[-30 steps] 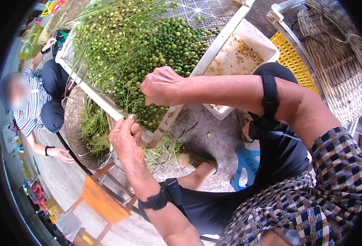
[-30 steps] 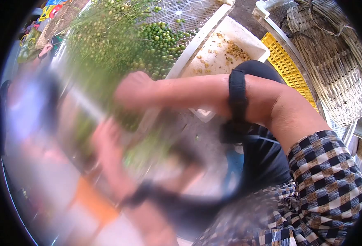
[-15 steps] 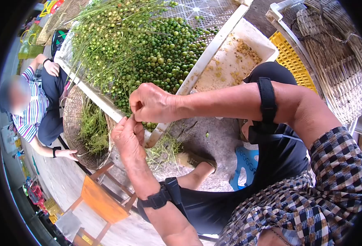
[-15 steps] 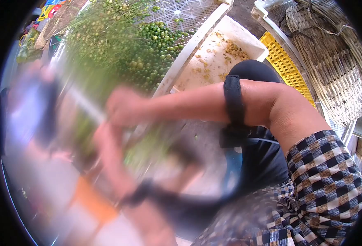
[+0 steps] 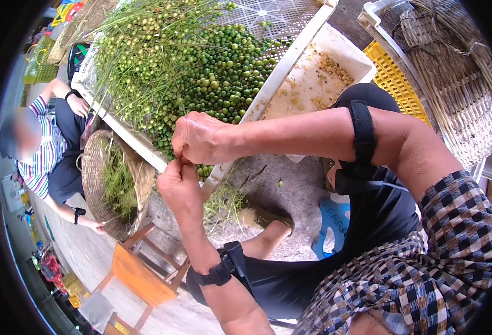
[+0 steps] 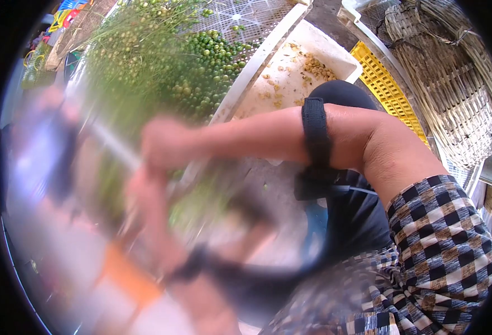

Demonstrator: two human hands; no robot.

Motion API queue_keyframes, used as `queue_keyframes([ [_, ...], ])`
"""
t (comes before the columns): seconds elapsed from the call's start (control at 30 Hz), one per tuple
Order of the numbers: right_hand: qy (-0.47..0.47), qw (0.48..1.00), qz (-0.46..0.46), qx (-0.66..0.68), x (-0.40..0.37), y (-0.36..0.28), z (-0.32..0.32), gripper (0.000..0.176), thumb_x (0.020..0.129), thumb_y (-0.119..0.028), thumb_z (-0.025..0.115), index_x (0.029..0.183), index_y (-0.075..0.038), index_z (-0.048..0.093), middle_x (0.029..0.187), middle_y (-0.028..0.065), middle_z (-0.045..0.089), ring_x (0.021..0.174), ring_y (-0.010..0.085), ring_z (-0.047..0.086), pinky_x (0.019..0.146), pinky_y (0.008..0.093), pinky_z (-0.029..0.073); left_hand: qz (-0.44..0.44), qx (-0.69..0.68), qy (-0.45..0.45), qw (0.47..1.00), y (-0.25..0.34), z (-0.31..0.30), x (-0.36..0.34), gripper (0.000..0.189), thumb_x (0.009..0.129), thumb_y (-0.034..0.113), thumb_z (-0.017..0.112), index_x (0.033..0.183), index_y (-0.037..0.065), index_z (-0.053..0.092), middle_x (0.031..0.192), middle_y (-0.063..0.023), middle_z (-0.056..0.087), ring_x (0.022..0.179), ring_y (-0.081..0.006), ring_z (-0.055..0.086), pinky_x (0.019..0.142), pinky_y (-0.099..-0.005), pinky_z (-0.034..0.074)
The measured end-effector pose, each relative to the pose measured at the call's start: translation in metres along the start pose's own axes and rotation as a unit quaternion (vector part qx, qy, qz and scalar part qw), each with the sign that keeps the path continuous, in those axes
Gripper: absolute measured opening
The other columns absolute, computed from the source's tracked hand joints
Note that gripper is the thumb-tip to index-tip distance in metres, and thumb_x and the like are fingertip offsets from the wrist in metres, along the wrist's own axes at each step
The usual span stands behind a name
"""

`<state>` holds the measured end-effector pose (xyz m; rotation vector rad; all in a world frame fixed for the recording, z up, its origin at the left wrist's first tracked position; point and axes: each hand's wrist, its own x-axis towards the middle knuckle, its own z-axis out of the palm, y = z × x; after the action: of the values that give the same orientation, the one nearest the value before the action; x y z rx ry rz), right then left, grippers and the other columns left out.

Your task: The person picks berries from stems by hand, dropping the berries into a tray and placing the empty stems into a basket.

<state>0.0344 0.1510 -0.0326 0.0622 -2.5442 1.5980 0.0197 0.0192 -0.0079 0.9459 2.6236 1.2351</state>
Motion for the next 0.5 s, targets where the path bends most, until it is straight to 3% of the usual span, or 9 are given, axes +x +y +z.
queue_keyframes([
  [0.07,0.019,0.999,-0.038,-0.027,-0.004,-0.002,0.002,0.014,0.058,-0.002,0.051,0.066,-0.002,0.063,0.063,0.0161,0.058,0.060,0.0292,0.058,0.053,0.0369,0.044,-0.028,-0.019,-0.010,0.999,-0.002,-0.002,-0.001,0.018,0.079,0.006,0.052,0.064,-0.005,0.053,0.050,0.0018,0.044,0.049,-0.0056,0.038,0.044,-0.0240,0.032],
  [0.23,0.035,0.999,0.006,-0.022,-0.007,-0.016,0.001,0.004,0.059,-0.001,0.048,0.061,-0.001,0.052,0.058,0.0155,0.054,0.060,0.0332,0.055,0.051,0.0399,0.043,-0.055,-0.064,0.011,0.996,0.010,-0.004,0.003,0.018,0.079,0.006,0.051,0.065,-0.005,0.054,0.050,0.0018,0.043,0.048,-0.0048,0.037,0.043,-0.0227,0.030],
  [0.3,0.060,0.998,-0.018,-0.029,-0.005,-0.010,0.003,0.004,0.059,-0.001,0.048,0.061,-0.001,0.052,0.057,0.0153,0.054,0.059,0.0336,0.055,0.050,0.0397,0.042,-0.189,-0.198,-0.020,0.962,0.014,-0.009,0.005,0.016,0.078,0.007,0.054,0.067,-0.004,0.058,0.050,0.0016,0.043,0.044,-0.0029,0.034,0.039,-0.0199,0.024],
  [0.4,0.086,0.995,-0.055,-0.022,-0.001,0.000,0.001,0.006,0.061,-0.001,0.046,0.060,-0.003,0.053,0.056,0.0138,0.053,0.057,0.0333,0.055,0.048,0.0384,0.042,-0.222,-0.213,0.017,0.951,-0.004,-0.012,0.005,0.013,0.078,0.007,0.055,0.073,-0.004,0.060,0.049,0.0016,0.043,0.040,-0.0017,0.032,0.036,-0.0172,0.018],
  [0.5,0.032,0.988,0.105,-0.112,0.001,-0.002,-0.011,0.012,0.061,0.000,0.047,0.063,-0.004,0.057,0.067,0.0123,0.059,0.068,0.0300,0.059,0.056,0.0382,0.045,-0.274,-0.283,0.005,0.919,-0.013,-0.019,0.006,0.014,0.079,0.006,0.053,0.084,-0.006,0.058,0.050,0.0009,0.043,0.038,-0.0024,0.032,0.033,-0.0162,0.018],
])
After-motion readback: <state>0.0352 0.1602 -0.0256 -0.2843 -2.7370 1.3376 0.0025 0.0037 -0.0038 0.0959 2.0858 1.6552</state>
